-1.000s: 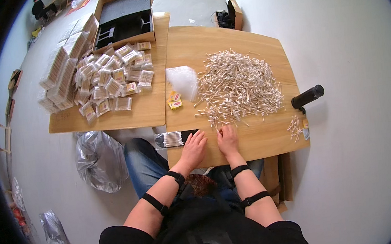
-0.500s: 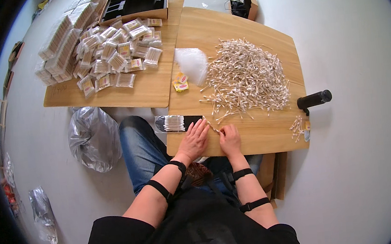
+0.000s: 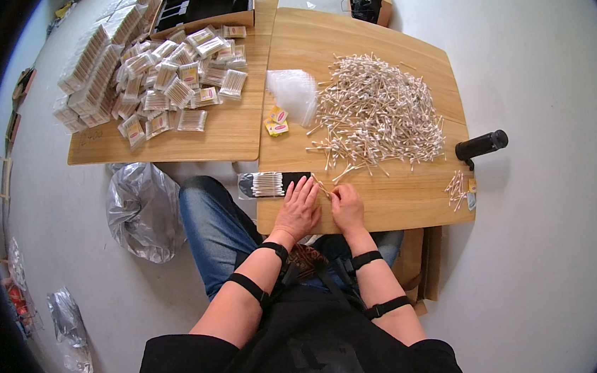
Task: The user is packaging small swab-like sticks into small plastic bags.
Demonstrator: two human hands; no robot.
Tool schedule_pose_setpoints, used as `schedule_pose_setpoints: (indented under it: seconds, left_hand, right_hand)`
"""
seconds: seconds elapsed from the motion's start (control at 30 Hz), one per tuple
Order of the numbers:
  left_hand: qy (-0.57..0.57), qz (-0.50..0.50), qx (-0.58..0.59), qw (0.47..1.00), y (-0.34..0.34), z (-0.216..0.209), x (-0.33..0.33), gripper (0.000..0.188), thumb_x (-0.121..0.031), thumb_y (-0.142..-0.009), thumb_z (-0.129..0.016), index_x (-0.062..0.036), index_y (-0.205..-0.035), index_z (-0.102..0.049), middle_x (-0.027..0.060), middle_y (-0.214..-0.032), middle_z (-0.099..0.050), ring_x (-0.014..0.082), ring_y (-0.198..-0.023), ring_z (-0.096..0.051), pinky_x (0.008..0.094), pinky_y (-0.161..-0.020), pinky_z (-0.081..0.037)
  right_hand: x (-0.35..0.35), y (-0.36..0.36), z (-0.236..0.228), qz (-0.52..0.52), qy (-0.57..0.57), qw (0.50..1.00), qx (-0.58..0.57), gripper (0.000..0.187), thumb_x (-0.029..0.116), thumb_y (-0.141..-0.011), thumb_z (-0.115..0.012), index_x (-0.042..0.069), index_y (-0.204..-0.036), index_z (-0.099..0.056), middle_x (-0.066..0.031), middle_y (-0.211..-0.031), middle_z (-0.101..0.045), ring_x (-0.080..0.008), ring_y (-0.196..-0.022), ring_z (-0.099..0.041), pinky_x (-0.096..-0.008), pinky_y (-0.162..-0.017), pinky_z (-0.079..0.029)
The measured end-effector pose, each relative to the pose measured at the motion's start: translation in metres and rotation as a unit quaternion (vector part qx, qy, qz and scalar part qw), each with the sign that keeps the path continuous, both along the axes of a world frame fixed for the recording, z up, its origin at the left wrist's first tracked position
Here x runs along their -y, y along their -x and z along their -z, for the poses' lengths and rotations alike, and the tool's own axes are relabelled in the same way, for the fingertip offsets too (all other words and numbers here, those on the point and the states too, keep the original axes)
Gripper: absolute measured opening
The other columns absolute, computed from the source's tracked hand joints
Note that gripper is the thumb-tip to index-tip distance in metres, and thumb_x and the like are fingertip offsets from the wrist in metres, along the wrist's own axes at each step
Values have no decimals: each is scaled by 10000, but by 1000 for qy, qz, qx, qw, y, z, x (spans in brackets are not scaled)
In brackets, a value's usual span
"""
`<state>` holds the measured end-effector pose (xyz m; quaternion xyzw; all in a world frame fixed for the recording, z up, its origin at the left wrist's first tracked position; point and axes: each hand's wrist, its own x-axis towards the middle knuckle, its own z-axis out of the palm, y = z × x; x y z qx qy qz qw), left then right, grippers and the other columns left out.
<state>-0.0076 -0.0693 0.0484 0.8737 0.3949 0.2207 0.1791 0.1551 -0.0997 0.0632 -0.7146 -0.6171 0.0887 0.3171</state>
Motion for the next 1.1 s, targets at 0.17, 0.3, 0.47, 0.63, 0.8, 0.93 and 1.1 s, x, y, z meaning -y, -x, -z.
schedule_pose_setpoints:
  seconds: [0.17,0.3,0.47,0.63,0.8,0.93,1.1]
  left_hand:
    - [12,-1,11,1000,3,2,1,627,-274,-863,-606,-41,-1401,-383,143,-1470,-377,306,-1405,-299,466,-1168,-194]
    - [7,5,1,1000,5,4,1,634,-266,-856,-614,-43,-1403,-382,143,-1475,-370,307,-1404,-300,464,-1168,-196]
    - [7,0,14,1000,4,3,2,644,-250,-843,-623,-47,-1404,-381,143,-1492,-352,309,-1409,-295,463,-1166,-198]
    - [9,-15,32,999,3,2,1,656,-232,-827,-625,-53,-1409,-378,145,-1505,-338,310,-1417,-285,469,-1166,-188]
    - [-4,-28,20,999,3,4,1,629,-239,-836,-609,-54,-1399,-399,147,-1501,-349,306,-1419,-285,481,-1166,-174]
    - [-7,-15,-18,1000,1,4,1,584,-269,-866,-573,-53,-1391,-434,151,-1496,-363,296,-1418,-290,489,-1166,-168]
    - [-25,-6,-37,999,0,6,1,552,-265,-906,-536,-28,-1394,-435,151,-1508,-351,286,-1421,-287,475,-1170,-173]
  right_hand:
    - [-3,-4,2,52,49,996,-57,91,131,-832,-648,67,-860,-589,-131,-870,-590,-345,-823,-595,-450,-700,-479]
    - [-7,-1,-3,67,78,993,-56,116,147,-836,-648,78,-906,-588,-128,-896,-594,-345,-825,-599,-458,-696,-482]
    - [-4,6,-8,46,73,996,-25,178,164,-818,-669,95,-957,-582,-113,-929,-585,-344,-845,-596,-460,-708,-485]
    - [-1,8,-9,6,44,999,24,216,157,-793,-686,106,-976,-584,-107,-925,-576,-335,-877,-590,-450,-730,-487]
    - [2,-1,-14,-77,74,994,-24,171,112,-782,-686,90,-927,-598,-112,-921,-573,-326,-882,-589,-434,-735,-487]
    - [11,-11,-14,-22,60,996,-66,145,93,-779,-686,77,-893,-599,-115,-916,-572,-323,-878,-586,-431,-732,-487]
    - [14,-18,-16,-59,75,995,24,132,77,-789,-675,61,-868,-570,-134,-908,-560,-349,-842,-574,-443,-711,-476]
